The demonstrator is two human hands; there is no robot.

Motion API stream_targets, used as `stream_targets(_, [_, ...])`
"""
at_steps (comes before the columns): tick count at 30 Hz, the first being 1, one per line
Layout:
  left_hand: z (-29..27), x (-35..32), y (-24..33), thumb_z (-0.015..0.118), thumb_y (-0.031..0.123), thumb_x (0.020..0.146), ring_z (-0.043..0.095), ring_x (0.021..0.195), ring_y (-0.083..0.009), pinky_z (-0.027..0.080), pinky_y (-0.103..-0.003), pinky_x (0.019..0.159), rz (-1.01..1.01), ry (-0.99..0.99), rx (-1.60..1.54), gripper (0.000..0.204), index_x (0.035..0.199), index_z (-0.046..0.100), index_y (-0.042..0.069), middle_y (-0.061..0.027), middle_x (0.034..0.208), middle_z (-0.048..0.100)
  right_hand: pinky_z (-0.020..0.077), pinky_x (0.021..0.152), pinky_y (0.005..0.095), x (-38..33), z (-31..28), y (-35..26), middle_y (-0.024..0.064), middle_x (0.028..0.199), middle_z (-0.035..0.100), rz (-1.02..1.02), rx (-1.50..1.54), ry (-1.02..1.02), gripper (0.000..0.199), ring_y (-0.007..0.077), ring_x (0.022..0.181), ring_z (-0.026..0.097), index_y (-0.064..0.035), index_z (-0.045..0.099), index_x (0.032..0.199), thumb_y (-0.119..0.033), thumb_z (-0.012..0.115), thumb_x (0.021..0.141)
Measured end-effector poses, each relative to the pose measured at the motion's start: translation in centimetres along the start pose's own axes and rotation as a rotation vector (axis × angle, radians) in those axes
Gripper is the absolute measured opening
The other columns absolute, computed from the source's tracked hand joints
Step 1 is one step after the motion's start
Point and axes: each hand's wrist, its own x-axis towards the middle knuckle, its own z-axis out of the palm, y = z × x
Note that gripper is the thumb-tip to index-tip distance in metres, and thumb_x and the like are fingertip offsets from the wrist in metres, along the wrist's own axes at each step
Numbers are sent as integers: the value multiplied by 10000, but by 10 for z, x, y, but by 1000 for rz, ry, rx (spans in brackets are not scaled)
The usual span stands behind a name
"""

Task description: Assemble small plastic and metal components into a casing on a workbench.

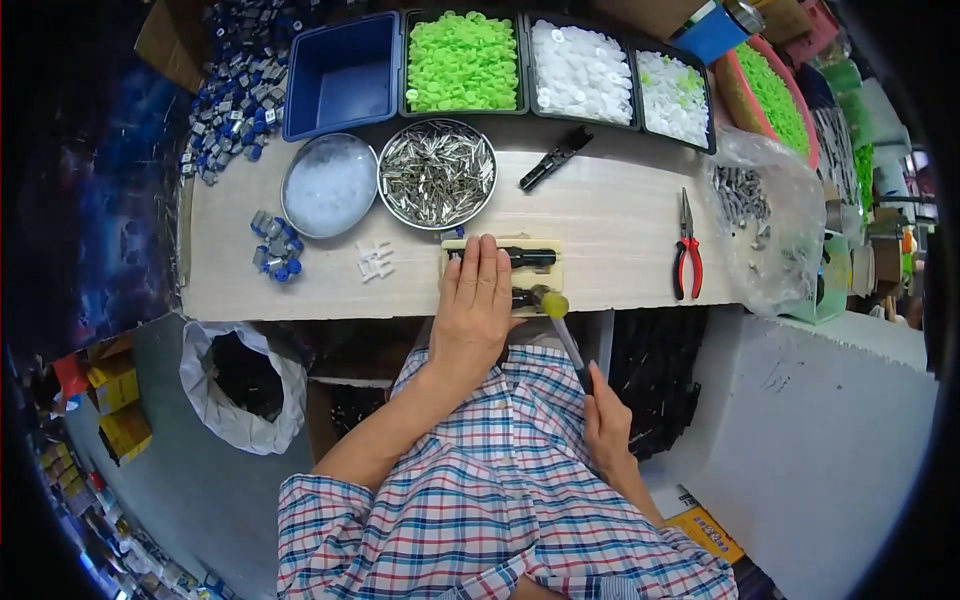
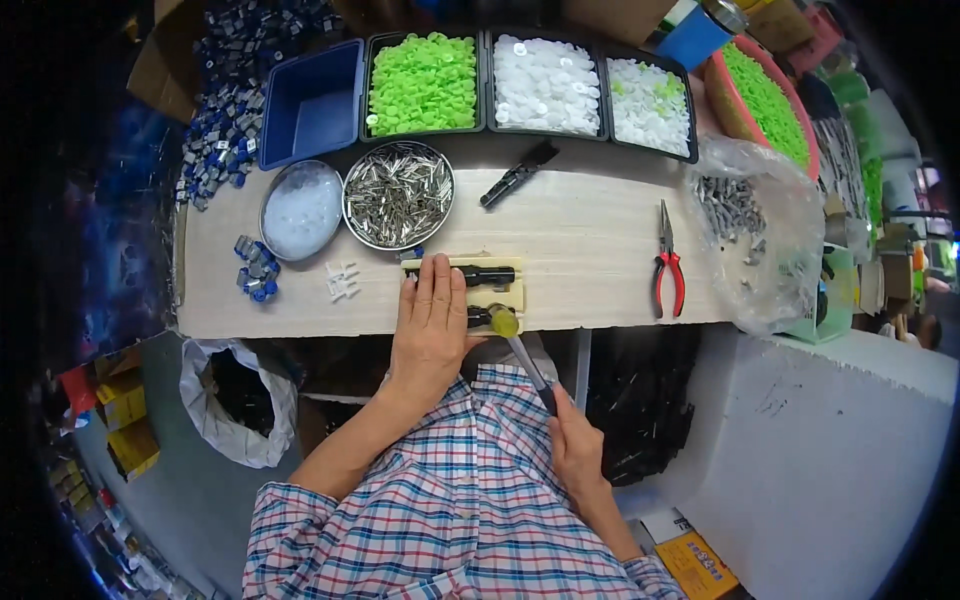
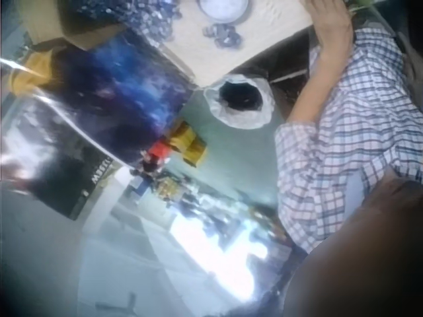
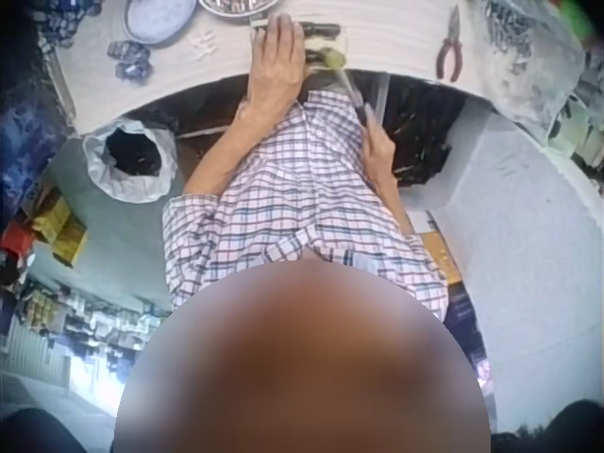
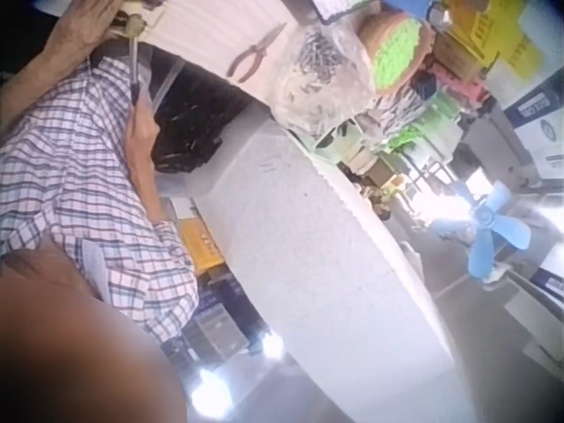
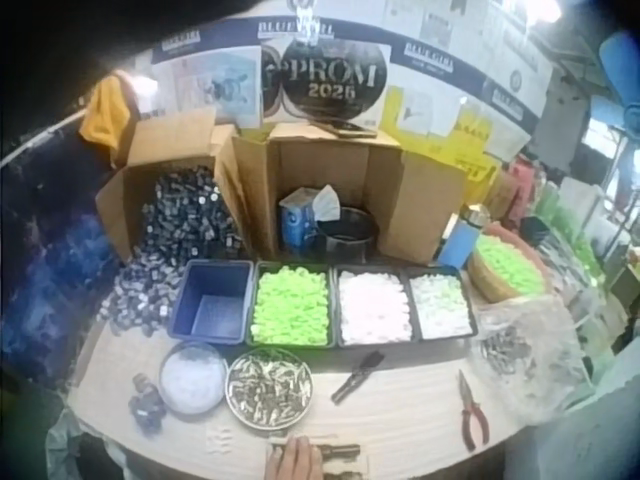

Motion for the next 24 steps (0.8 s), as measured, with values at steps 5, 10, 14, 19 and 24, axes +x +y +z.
stream_targets(5, [15,-13,2,779,321,800,294,1496,-457,282,-621,1172,-29,98,61,920,1500,365,-110,-328,1591,306,547,622,376,3,0,-5,209,901,658,-50,-23,21,446,315,711,680,46,573,1381,6,644,942])
stream_targets(10, [9,-53,-7,718,194,863,242,1495,-520,190,-648,1193,-111,98,-64,846,1521,296,-129,-394,1589,221,540,667,365,14,10,-15,205,901,638,-22,-16,-91,461,325,754,672,22,565,1399,-6,648,946])
stream_targets(14, [-2,-61,-17,650,21,854,317,1461,-515,226,-633,1188,-144,139,-64,655,1444,413,-139,-358,1545,338,516,611,398,40,21,-19,186,826,604,-113,41,32,491,321,693,641,-40,568,1423,-25,668,943])
stream_targets(19, [-16,-55,-20,576,-47,826,526,1322,-447,353,-593,1132,-205,357,-97,358,1165,691,-60,-228,1339,616,514,639,375,51,21,-23,177,825,599,43,49,-72,462,303,711,641,-21,577,1400,-9,655,945])
stream_targets(24, [-20,-50,-29,594,-96,738,579,1228,-422,403,-568,1089,-206,449,-224,304,987,742,-6,-183,1201,675,512,646,388,34,22,-24,184,832,607,-101,85,-27,435,331,728,641,-20,596,1361,-6,661,931])
